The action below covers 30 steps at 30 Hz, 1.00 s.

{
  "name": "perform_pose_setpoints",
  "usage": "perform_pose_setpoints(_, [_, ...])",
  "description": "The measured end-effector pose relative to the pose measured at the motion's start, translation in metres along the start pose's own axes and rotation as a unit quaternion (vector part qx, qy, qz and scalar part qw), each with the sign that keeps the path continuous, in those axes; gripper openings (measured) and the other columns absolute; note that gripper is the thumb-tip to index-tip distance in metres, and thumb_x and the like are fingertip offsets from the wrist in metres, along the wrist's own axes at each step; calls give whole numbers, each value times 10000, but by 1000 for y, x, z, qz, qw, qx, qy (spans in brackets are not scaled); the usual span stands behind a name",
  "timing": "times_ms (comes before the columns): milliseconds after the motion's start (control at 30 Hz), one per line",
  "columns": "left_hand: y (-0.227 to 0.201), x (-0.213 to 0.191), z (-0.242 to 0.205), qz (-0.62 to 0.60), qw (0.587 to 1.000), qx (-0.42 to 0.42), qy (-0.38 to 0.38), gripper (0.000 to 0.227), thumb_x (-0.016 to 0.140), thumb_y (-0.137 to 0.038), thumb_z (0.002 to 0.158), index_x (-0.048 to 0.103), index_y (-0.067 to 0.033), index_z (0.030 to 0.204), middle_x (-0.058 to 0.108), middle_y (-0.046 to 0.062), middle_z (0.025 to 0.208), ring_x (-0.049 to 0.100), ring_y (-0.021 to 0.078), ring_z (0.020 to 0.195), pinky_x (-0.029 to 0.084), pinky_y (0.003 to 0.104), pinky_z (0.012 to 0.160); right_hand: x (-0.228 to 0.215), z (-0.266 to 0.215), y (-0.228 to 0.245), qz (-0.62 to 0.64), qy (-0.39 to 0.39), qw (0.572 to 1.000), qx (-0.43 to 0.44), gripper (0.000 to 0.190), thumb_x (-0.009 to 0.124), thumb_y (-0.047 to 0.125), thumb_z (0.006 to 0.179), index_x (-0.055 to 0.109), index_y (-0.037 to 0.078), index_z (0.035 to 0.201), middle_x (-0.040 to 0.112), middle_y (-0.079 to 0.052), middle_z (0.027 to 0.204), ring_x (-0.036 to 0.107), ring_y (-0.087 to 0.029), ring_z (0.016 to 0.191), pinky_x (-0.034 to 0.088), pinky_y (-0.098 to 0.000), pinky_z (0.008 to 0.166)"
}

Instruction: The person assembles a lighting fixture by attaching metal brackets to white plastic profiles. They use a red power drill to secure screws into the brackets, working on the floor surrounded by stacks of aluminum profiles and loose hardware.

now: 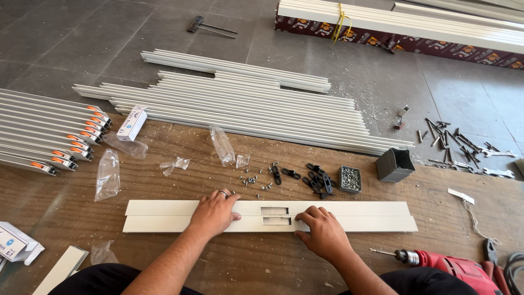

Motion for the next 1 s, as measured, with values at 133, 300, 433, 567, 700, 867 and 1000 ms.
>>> perform_pose_setpoints(133, [3, 1, 2, -40, 999, 10, -35, 517, 704, -413, 909, 554, -173, 1341, 514, 107, 1369, 481, 278, 1338, 382, 482, 1167, -3, -3, 2, -4, -11, 1000, -1, 471, 785, 383, 851, 675, 200, 1271, 618, -10, 1244, 565, -201, 1194, 441, -368, 1103])
perform_pose_setpoints(300, [1, -13, -6, -158, 982, 38, -97, 167, 619, -235, 927, 598, -152, 1070, 657, 81, 1142, 694, 251, 1062, 571, 443, 948, -4, -11, 11, -17, -20, 1000, 1, 583, 783, 451, 841, 639, 170, 1332, 597, -65, 1280, 561, -236, 1193, 435, -392, 1081])
perform_pose_setpoints(433, [-3, -33, -16, -225, 970, 13, -93, 168, 609, -273, 963, 612, -199, 1113, 754, 23, 1009, 742, 234, 962, 584, 459, 863, -15, -17, 10, 30, -69, 997, 27, 483, 736, 504, 878, 682, 171, 1223, 641, -38, 1235, 594, -206, 1193, 475, -380, 1072])
perform_pose_setpoints(567, [-15, -55, -33, -161, 983, 13, -85, 429, 620, -373, 951, 561, -325, 1373, 689, 78, 1193, 712, 305, 1009, 596, 451, 891, -16, -23, 14, 190, -112, 971, 90, 550, 737, 492, 856, 654, 146, 1276, 610, -46, 1340, 629, -196, 1187, 560, -358, 997])
perform_pose_setpoints(700, [-31, -86, -55, -64, 966, 118, -219, 623, 803, -500, 791, 625, -284, 1347, 704, 147, 1218, 685, 346, 1077, 530, 505, 944, -26, -41, 28, 349, -251, 899, 82, 584, 755, 356, 857, 589, 77, 1342, 573, -103, 1403, 628, -250, 1241, 554, -391, 1010])
perform_pose_setpoints(867, [-36, -121, -68, -109, 930, 170, -307, 566, 752, -421, 846, 654, -193, 1355, 741, 76, 1155, 726, 225, 903, 573, 448, 847, -44, -59, 52, 454, -284, 842, 63, 755, 738, 230, 871, 349, 59, 1495, 469, -155, 1484, 566, -269, 1318, 534, -406, 1034])
perform_pose_setpoints(1000, [-38, -170, -94, -151, 811, 200, -529, 268, 701, -279, 975, 670, -169, 1218, 736, 21, 1040, 710, 182, 958, 578, 377, 846, -62, -58, 61, 390, -256, 885, 17, 762, 763, 246, 853, 386, 100, 1499, 526, -129, 1458, 584, -242, 1319, 541, -401, 1047])
Point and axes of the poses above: each hand's wrist, its own z-axis towards the middle knuckle, its own x-axis out of the palm, y = z × x, the point moved 6 cm from there along z, towards the middle knuckle
